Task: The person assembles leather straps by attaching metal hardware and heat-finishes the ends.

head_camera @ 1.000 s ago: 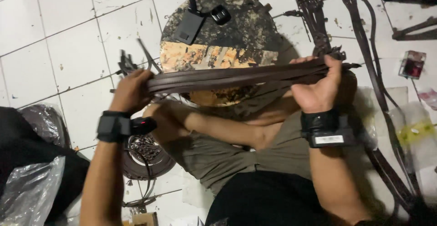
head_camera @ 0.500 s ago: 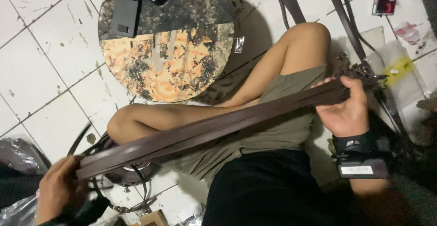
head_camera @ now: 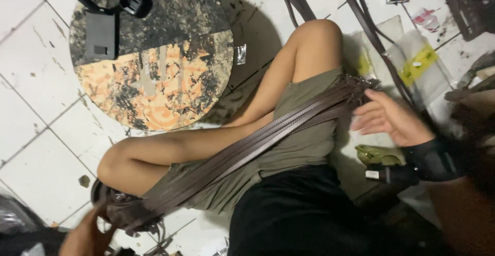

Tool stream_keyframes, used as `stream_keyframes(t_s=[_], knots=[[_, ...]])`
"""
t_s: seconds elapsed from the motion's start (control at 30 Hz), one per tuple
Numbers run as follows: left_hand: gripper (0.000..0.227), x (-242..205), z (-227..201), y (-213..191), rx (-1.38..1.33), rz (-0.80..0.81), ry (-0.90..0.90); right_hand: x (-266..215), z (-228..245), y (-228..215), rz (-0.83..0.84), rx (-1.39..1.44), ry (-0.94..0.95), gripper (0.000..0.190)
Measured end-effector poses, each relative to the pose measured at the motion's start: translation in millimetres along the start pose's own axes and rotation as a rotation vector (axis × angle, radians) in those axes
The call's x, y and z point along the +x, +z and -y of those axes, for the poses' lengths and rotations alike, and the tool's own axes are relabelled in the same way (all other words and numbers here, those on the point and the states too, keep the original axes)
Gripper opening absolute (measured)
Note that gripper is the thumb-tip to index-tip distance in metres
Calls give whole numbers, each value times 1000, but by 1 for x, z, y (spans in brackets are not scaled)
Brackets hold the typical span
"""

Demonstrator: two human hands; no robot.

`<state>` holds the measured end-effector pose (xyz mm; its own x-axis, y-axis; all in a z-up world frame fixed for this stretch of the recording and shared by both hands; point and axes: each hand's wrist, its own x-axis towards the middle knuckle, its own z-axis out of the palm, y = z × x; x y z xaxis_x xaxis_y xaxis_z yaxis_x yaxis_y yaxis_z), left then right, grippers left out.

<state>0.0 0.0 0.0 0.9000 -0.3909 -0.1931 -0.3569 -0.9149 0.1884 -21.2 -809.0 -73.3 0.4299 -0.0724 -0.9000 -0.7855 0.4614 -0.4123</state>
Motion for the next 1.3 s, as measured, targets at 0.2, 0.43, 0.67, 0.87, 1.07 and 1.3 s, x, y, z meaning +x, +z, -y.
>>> stream_keyframes(t_s=[0.2, 0.43, 0.67, 0.87, 1.07, 1.3], knots=[[46, 183, -193, -49, -45, -35, -99, 23, 34, -47, -252, -101, -255, 54], [37, 314, -344, 2, -402, 129, 686, 70, -7, -66, -322, -644, -537, 22], [26, 359, -446, 77, -559, 370, 742, 112, -56, -79, -339, -770, -431, 40], [27, 368, -467, 109, -715, 640, 578, 107, -40, -51, -152, -693, -700, 40], [27, 371, -463, 137, -907, 601, 537, 102, -22, -28, -190, -695, -493, 36], [26, 367, -467, 157, -956, 491, 492, 115, -29, -41, -210, -532, -428, 31]])
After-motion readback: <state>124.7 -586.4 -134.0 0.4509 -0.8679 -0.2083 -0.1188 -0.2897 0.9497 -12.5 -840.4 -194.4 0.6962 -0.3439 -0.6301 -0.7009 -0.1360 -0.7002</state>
